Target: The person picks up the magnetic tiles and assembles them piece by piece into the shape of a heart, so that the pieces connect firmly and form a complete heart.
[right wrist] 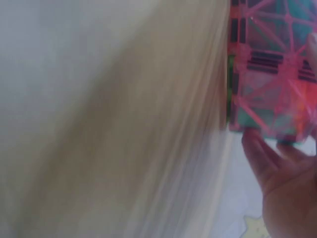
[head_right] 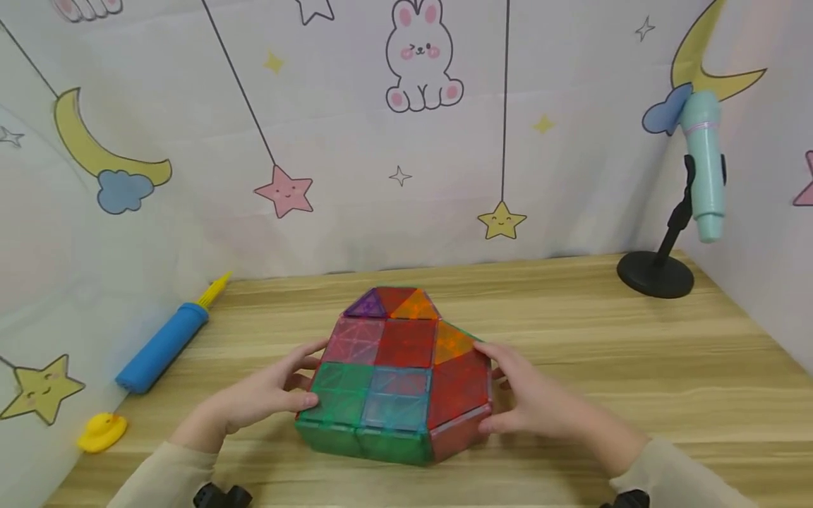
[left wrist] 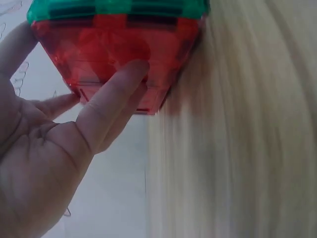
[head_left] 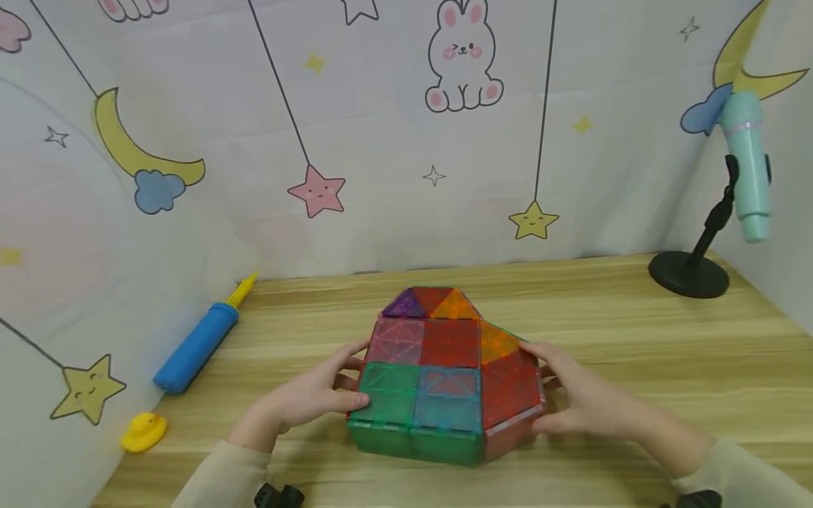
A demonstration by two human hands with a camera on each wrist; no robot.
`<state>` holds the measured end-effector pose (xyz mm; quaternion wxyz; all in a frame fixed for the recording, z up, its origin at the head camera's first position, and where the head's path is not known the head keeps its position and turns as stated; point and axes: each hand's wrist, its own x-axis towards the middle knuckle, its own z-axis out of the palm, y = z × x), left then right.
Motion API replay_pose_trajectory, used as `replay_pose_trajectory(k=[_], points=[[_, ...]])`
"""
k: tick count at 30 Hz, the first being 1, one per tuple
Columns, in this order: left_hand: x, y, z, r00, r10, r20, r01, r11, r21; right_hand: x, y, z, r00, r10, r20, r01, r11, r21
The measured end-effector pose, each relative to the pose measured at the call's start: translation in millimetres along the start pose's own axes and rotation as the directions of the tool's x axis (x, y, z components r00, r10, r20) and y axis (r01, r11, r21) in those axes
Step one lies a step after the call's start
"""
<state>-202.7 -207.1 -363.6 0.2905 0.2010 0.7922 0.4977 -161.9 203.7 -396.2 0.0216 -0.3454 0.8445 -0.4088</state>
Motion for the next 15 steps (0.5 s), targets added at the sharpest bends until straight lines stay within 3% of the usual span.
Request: replay_pose_trajectory(k=[4,8,15], points=[[0.3,4.6,9.2,0.999,0.018,0.029,-0.018,1.000,-0.003,-2.5,11,-12,1.000,-0.012,0.028,0.010,0.998,0.066],[5.7,2.4,13.0,0.997,0.079,0.007,-0.079,0.996,0.036,-5.5,20,-25,0.999,0.033,0.037,-0.037,0.994,0.099],[19.1,-14.5,8.0,0.987,0.162,0.003,-0.162,0.981,0.103,-5.7,4,-15,0.990,0.130,0.059,-0.138,0.977,0.164]])
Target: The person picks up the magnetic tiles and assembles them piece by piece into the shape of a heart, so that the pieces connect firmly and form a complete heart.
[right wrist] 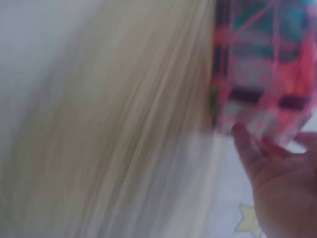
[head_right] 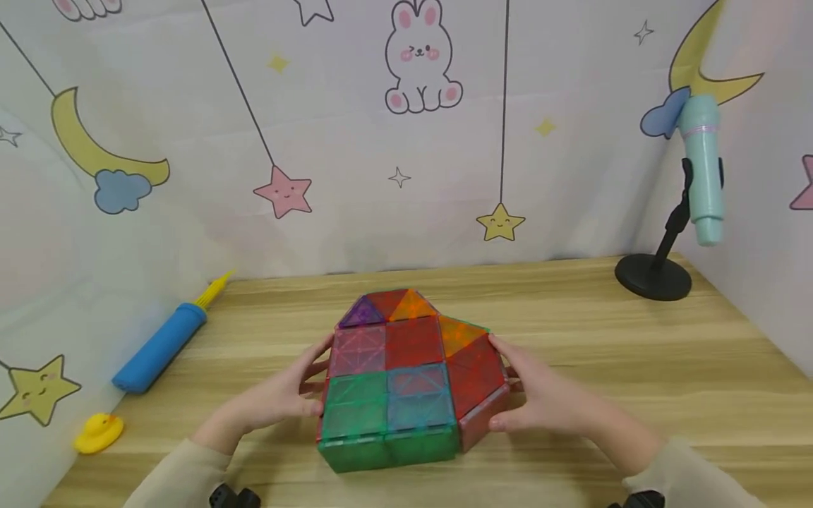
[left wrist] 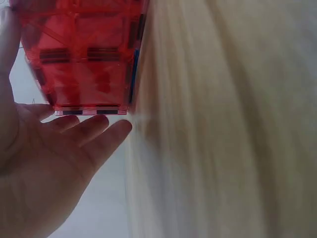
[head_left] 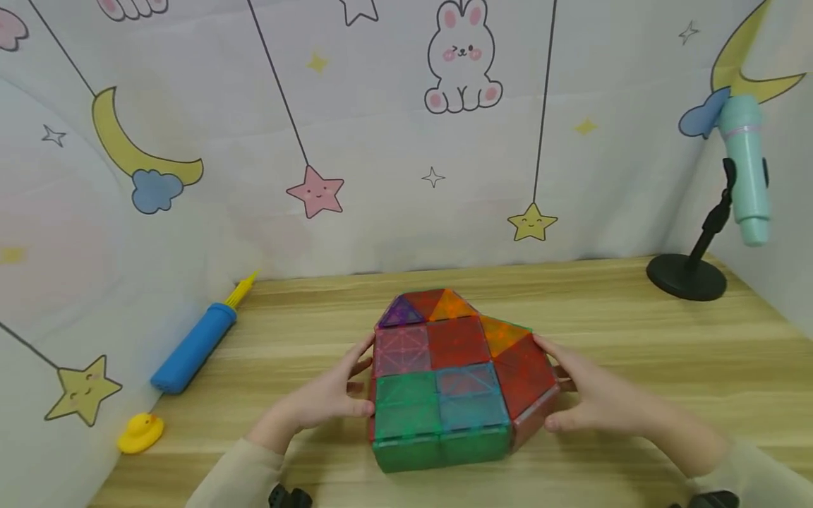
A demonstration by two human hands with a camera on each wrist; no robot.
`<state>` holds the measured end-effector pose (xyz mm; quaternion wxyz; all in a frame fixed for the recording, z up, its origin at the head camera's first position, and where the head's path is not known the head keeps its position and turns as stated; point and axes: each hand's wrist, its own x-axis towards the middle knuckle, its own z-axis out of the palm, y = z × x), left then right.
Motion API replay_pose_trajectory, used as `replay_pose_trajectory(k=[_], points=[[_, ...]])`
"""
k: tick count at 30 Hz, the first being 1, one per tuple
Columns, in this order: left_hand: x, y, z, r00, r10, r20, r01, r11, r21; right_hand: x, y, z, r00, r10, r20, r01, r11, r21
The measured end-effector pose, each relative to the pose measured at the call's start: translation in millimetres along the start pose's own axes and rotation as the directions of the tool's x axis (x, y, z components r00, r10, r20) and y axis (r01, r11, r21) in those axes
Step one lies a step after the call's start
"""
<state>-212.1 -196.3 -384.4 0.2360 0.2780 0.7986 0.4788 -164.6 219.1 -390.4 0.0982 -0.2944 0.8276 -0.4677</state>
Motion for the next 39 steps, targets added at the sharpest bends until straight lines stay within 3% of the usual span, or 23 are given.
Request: replay_pose_trajectory(k=[3,6,9,12,15,18,22,25,28,32,36,39], points=[[-0.2,0.7,4.2,0.999,0.019,-0.042,-0.012,0.987,0.158,2.6,-3,3,1.000,0.010,-0.013,-0.010,1.000,-0.021],[-0.1,6.3,14.4,0.994,0.063,-0.086,-0.030,0.942,0.335,6.3,0,-1,1.000,0.015,-0.027,-0.016,0.999,-0.038],[-0.6,14.8,26.1,0.989,0.090,-0.118,-0.032,0.905,0.425,9.8,5,-7,0.999,0.028,-0.026,-0.029,0.999,-0.046],[-0.4,18.8,29.9,0.983,0.100,-0.152,-0.033,0.920,0.390,12.1,10,-14,0.999,0.040,-0.018,-0.040,0.998,0.048],[2.1,14.3,21.5,0.973,0.115,-0.203,-0.042,0.941,0.335,11.3,14,-14,0.998,0.037,-0.043,-0.033,0.996,0.088],[7.1,6.7,8.8,0.971,0.098,-0.219,-0.019,0.942,0.336,7.9,10,-6,0.995,0.016,-0.103,-0.021,0.998,-0.051],[16.7,2.7,-0.4,0.987,0.064,-0.149,-0.008,0.937,0.349,2.1,-5,11,0.988,0.037,-0.149,-0.075,0.962,-0.261],[21.5,3.5,-1.5,0.991,0.070,-0.113,-0.031,0.949,0.315,0.8,-14,19,0.984,0.071,-0.162,-0.119,0.944,-0.306],[22.6,5.2,0.5,0.990,0.079,-0.118,-0.040,0.952,0.304,1.9,-15,21,0.980,0.073,-0.183,-0.131,0.935,-0.329],[19.2,9.0,6.7,0.989,0.089,-0.122,-0.049,0.952,0.303,3.1,-5,12,0.985,0.020,-0.170,-0.069,0.954,-0.292],[11.4,13.8,11.3,0.992,0.074,-0.104,-0.049,0.972,0.229,6.3,11,-4,0.994,-0.026,-0.111,0.008,0.987,-0.159],[11.7,12.9,8.1,0.990,0.069,-0.125,-0.042,0.977,0.207,7.2,19,-15,0.997,0.007,-0.083,-0.015,0.995,-0.097]])
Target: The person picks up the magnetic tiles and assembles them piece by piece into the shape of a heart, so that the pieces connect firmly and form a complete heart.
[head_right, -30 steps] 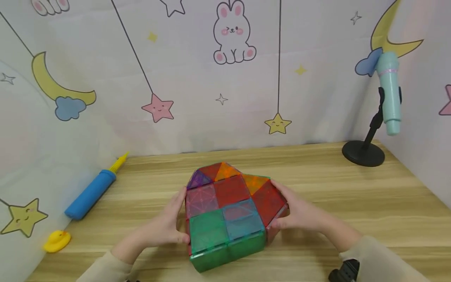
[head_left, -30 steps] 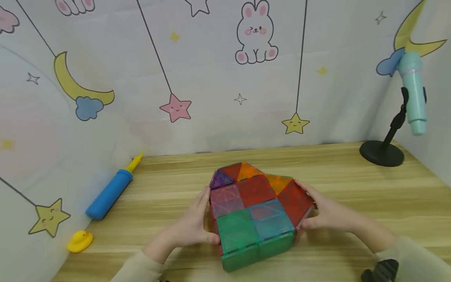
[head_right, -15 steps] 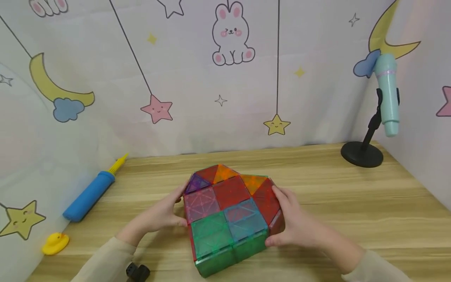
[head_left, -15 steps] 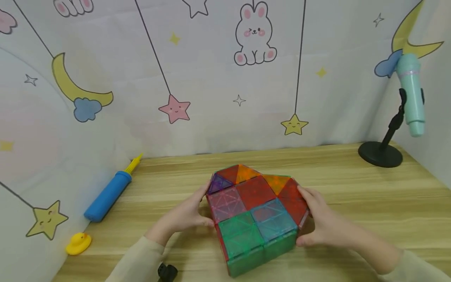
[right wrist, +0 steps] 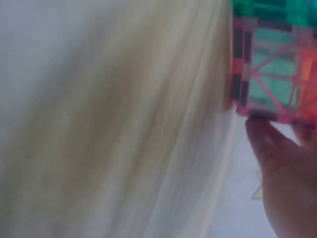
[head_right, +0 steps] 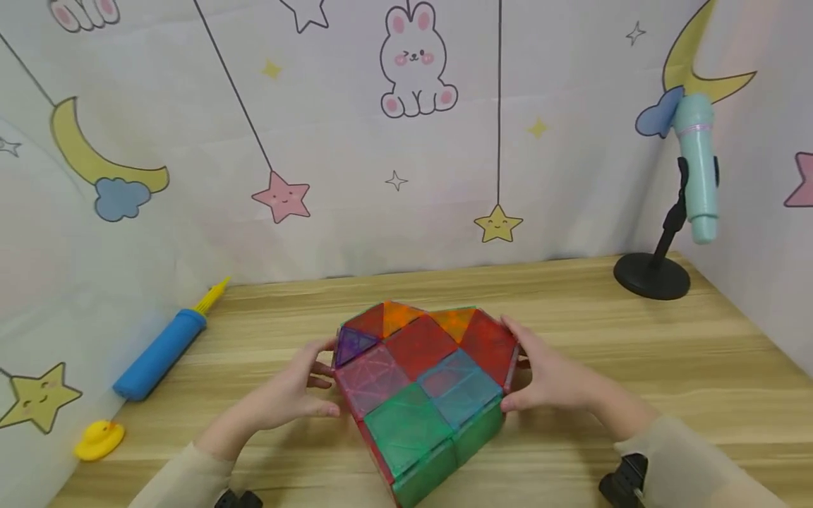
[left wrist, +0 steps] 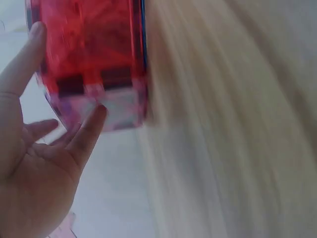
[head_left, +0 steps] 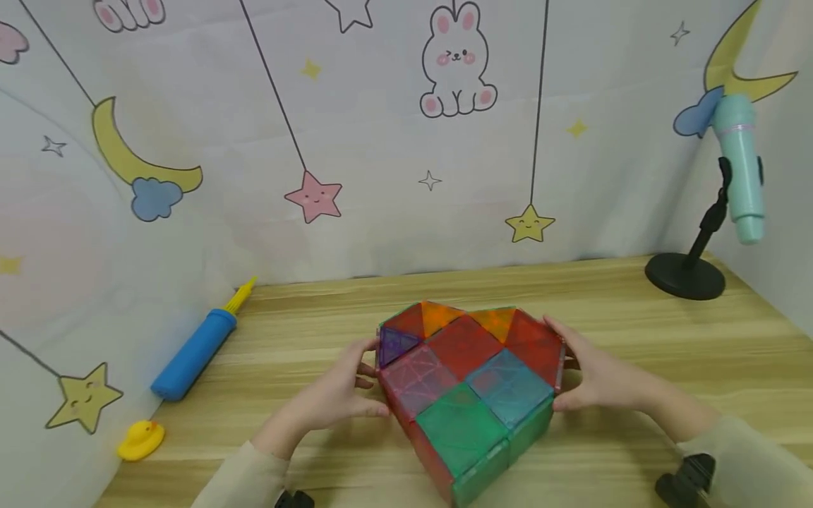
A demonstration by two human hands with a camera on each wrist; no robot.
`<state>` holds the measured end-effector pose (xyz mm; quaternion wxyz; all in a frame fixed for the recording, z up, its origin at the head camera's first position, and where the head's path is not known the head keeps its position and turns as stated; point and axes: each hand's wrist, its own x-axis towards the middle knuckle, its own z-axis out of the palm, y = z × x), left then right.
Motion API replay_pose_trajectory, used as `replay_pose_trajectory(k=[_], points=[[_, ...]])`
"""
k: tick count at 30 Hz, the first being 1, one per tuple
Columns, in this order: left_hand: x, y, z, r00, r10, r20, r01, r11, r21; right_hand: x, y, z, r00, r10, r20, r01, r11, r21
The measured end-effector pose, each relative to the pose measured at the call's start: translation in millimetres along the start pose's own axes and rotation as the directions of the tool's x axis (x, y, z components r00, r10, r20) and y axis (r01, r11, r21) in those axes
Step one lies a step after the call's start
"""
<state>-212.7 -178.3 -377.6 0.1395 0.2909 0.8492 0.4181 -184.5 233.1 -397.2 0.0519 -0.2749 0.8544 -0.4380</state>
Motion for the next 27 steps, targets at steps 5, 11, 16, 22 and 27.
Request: replay_pose_trajectory(k=[5,11,16,22,27], points=[[10.6,-10.4,-12.4,0.996,-0.063,-0.068,0.068,0.995,0.077,-2.2,-2,0,1.000,-0.020,-0.020,0.019,0.999,-0.050],[19.6,-20.4,-20.5,0.997,-0.080,0.021,0.077,0.991,0.112,-5.0,-16,13,0.998,-0.020,-0.062,0.009,0.985,-0.174],[20.6,-19.3,-17.2,0.996,-0.085,0.022,0.084,0.996,0.041,-2.1,-16,14,0.997,-0.026,-0.068,0.016,0.988,-0.152],[18.3,-12.2,-4.5,0.997,-0.065,-0.031,0.066,0.997,0.033,2.3,-8,4,0.997,-0.074,-0.036,0.070,0.992,-0.101],[19.7,-9.2,3.6,0.997,-0.058,-0.048,0.060,0.996,0.059,4.1,-1,-8,0.993,-0.113,-0.033,0.108,0.987,-0.123]])
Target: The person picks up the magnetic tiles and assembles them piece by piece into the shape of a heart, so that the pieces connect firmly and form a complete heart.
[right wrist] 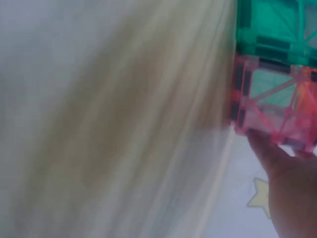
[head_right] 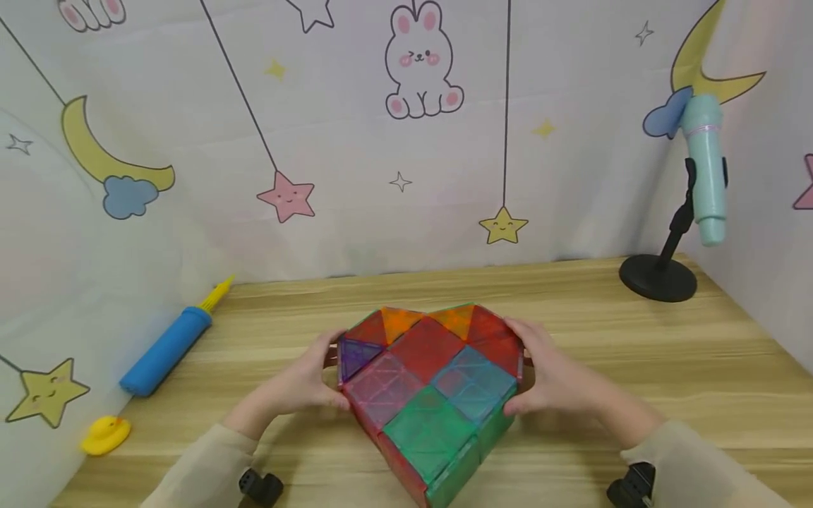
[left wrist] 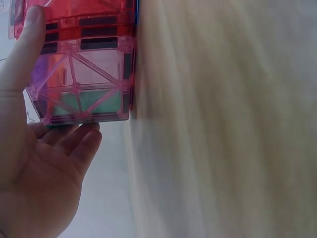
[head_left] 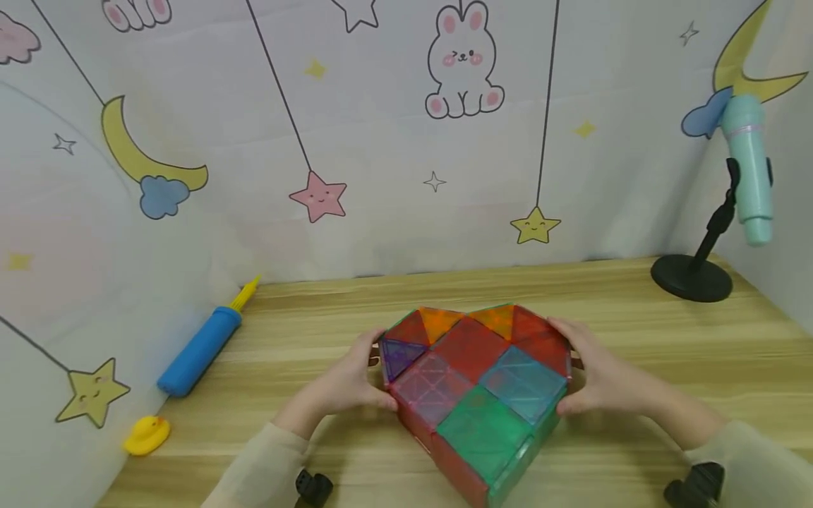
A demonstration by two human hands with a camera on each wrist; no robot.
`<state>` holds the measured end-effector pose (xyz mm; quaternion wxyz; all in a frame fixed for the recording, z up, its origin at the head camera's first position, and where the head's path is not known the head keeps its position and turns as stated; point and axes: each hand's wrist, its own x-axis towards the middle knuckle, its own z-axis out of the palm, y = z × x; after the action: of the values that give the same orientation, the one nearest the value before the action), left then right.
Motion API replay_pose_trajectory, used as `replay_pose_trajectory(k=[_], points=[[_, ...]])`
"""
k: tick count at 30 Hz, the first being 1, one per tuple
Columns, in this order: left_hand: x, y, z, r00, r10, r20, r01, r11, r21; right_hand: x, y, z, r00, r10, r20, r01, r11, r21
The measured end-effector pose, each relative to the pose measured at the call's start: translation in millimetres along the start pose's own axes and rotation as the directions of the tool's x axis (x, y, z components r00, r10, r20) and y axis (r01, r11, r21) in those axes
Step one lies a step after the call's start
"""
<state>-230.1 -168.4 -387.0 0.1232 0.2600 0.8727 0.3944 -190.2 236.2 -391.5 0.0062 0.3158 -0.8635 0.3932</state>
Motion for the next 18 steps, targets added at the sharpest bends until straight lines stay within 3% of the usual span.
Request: replay_pose_trajectory(k=[9,18], points=[[2.0,2.8,4.0,0.999,0.040,0.021,-0.039,0.999,-0.024,-7.0,1,-4,0.999,-0.035,-0.010,0.033,0.991,-0.131],[1.7,5.2,0.5,0.998,0.054,0.027,-0.055,0.998,0.012,-4.8,6,-4,0.999,-0.037,-0.033,0.032,0.987,-0.159]])
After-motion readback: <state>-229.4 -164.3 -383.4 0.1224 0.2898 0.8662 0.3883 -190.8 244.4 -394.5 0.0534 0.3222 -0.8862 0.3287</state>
